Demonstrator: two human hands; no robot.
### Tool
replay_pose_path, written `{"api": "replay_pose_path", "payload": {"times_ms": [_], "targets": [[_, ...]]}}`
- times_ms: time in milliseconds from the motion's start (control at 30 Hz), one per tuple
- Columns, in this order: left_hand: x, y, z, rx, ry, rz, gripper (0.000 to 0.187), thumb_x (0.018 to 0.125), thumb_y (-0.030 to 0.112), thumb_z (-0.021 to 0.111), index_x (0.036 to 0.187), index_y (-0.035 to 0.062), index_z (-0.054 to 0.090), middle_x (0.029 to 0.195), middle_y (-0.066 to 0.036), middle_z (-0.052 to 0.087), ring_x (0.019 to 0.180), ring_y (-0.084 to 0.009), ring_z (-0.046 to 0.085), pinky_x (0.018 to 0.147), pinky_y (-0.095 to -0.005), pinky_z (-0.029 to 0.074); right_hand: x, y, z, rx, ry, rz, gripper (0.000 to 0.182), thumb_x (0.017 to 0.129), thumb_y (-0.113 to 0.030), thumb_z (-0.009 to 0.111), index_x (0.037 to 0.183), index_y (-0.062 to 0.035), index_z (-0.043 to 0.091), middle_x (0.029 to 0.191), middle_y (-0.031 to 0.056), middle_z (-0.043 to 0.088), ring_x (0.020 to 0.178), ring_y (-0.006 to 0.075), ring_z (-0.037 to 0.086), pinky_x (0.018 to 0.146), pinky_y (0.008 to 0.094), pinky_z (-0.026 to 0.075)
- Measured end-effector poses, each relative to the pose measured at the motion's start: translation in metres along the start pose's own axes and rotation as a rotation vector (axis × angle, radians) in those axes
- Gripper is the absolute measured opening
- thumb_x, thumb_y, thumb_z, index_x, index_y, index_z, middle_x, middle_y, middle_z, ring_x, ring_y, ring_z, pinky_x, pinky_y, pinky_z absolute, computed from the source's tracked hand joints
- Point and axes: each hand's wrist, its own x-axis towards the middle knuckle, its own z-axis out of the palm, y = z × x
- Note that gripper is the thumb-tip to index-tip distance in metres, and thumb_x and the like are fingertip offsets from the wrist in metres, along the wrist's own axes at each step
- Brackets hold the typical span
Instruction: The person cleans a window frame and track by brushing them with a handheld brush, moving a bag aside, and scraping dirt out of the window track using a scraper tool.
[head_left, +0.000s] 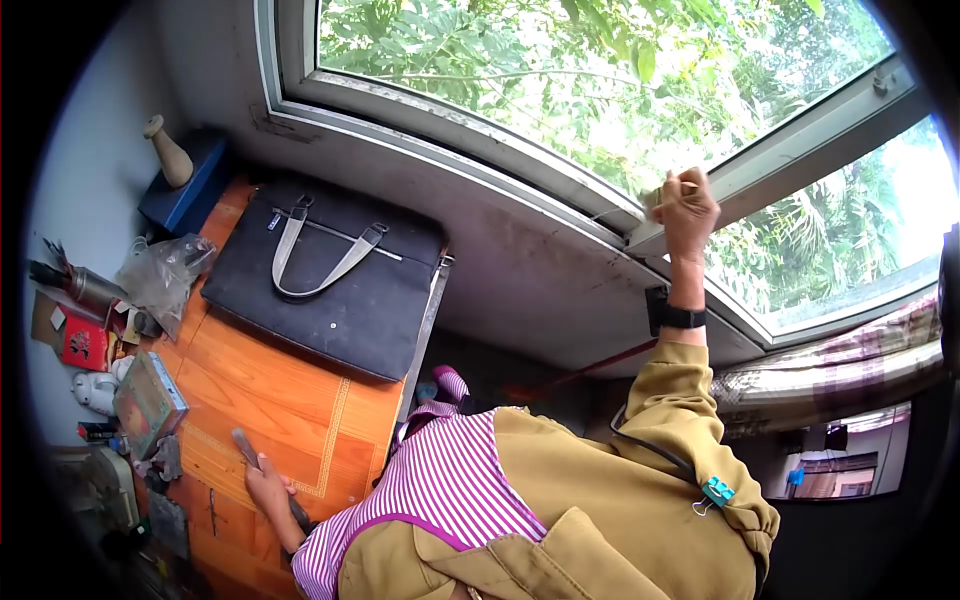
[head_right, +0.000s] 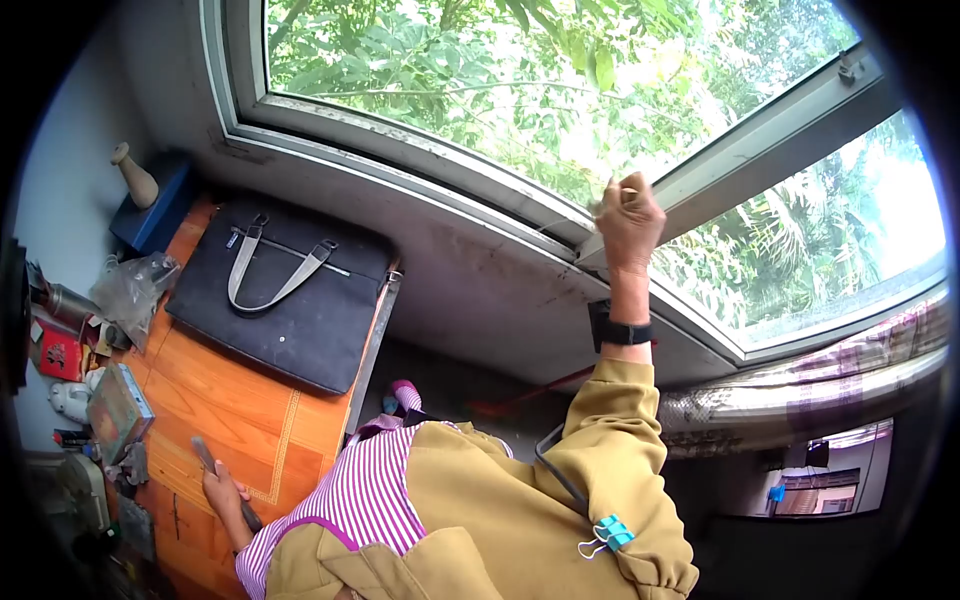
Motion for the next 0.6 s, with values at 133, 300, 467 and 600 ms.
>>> {"api": "replay_pose_path", "payload": {"times_ms": [133,300,467,600], "targets": [[0.002,-0.004,0.0,-0.004,0.01,-0.072,0.034,0.094,0.025,0.04,0.106,-0.004,0.052,0.044,-0.009,0.045,0.03,-0.0174,0.046,0.029,-0.0286,0.037,-0.01,0.013,0.033,-0.338,-0.025,0.044,0.015,0.08,-0.014,0.06,0.074,-0.0063,0.048,0.061,0.0129,0.055,0.056,0.0278,0.056,0.057,0.0365,0.044],[-0.001,-0.003,-0.001,-0.004,0.018,-0.004,0.033,0.094,0.025,0.04,0.105,-0.0038,0.052,0.044,-0.009,0.045,0.03,-0.0174,0.046,0.029,-0.0287,0.037,-0.002,-0.028,0.026,0.25,-0.085,0.222,0.021,0.089,-0.01,0.054,0.07,-0.0058,0.047,0.049,0.0009,0.051,0.039,0.0043,0.048,0.034,0.022,0.033],[-0.005,0.009,0.0,0.031,0.028,-0.04,0.032,0.093,0.025,0.04,0.102,-0.0028,0.054,0.045,-0.01,0.048,0.031,-0.0178,0.048,0.03,-0.0294,0.038,-0.012,-0.009,0.071,-0.345,-0.079,-0.133,0.017,0.082,-0.014,0.06,0.073,-0.0059,0.048,0.06,0.0124,0.057,0.053,0.0284,0.056,0.052,0.0365,0.045],[-0.004,0.009,0.0,0.049,0.036,-0.04,0.031,0.093,0.024,0.041,0.099,-0.0028,0.054,0.045,-0.01,0.049,0.031,-0.0179,0.048,0.03,-0.0295,0.038,0.003,-0.053,0.13,0.183,-0.227,0.071,0.019,0.082,-0.015,0.062,0.074,-0.0033,0.05,0.061,0.0116,0.06,0.047,0.0213,0.058,0.044,0.0307,0.044]]}}
